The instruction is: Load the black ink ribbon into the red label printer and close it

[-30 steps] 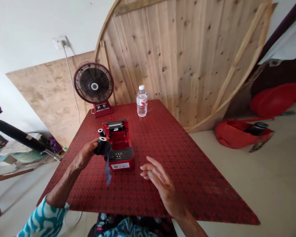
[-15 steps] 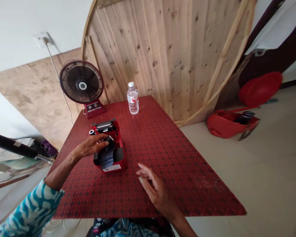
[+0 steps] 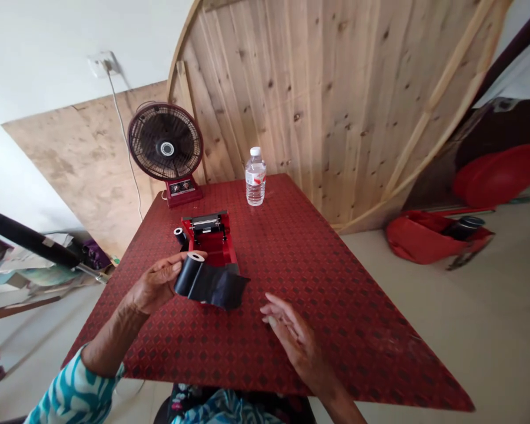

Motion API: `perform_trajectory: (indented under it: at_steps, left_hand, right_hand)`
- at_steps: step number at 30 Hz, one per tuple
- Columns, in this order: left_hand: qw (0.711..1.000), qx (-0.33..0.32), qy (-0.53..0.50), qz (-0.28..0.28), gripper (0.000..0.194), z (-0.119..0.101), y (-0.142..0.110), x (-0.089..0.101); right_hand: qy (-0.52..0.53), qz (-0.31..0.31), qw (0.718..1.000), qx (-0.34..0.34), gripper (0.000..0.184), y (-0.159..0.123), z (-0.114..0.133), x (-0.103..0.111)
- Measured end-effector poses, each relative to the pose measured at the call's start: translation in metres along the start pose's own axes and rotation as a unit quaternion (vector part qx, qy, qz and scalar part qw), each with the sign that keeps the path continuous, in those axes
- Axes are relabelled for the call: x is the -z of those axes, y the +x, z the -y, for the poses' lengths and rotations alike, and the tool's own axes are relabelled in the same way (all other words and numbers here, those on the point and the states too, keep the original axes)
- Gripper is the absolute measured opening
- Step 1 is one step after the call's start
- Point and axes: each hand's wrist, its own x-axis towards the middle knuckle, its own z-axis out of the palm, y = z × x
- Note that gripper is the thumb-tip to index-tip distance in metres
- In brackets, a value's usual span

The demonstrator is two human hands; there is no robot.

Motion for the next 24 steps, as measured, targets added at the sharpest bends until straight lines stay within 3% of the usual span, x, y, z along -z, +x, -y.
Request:
perform_trajectory:
  at_steps: [5,8,11,15,18,21,24]
  left_hand:
    - [0.999,0.012,-0.046,0.026,0.063,0.021,-0.012,-0.01]
    - [0.997,0.007,-0.07,0.044,0.057,0.028,-0.017,-0.01]
    - [0.997,-0.01,-0.061,0.05,0.049,0.031,-0.022,-0.004]
    - [0.999,-0.025,0.012,0.039,0.043,0.029,-0.029,0.012]
    - [0.995,-0.019,0.098,0.016,0.042,0.018,-0.033,0.019]
    - [0.984,0.0,0.178,0.003,0.039,0.001,-0.034,0.014]
    - [0.957,-0.02,0.29,0.0,0.037,-0.013,-0.025,0.003]
  right_hand:
    - [0.174,-0.032,0.984,-0.026,0.053,0.003,0.043,-0.013]
    - [0.249,0.054,0.967,-0.014,0.062,0.001,0.074,-0.025]
    - [0.221,0.119,0.968,-0.024,0.06,-0.006,0.094,-0.034]
    - [0.117,0.114,0.986,-0.033,0.054,-0.013,0.1,-0.047]
    - [0.12,0.113,0.986,-0.023,0.048,-0.017,0.099,-0.062]
    - [0.142,0.138,0.98,0.013,0.045,-0.017,0.096,-0.079]
    - [0.134,0.141,0.978,0.076,0.043,-0.011,0.091,-0.094]
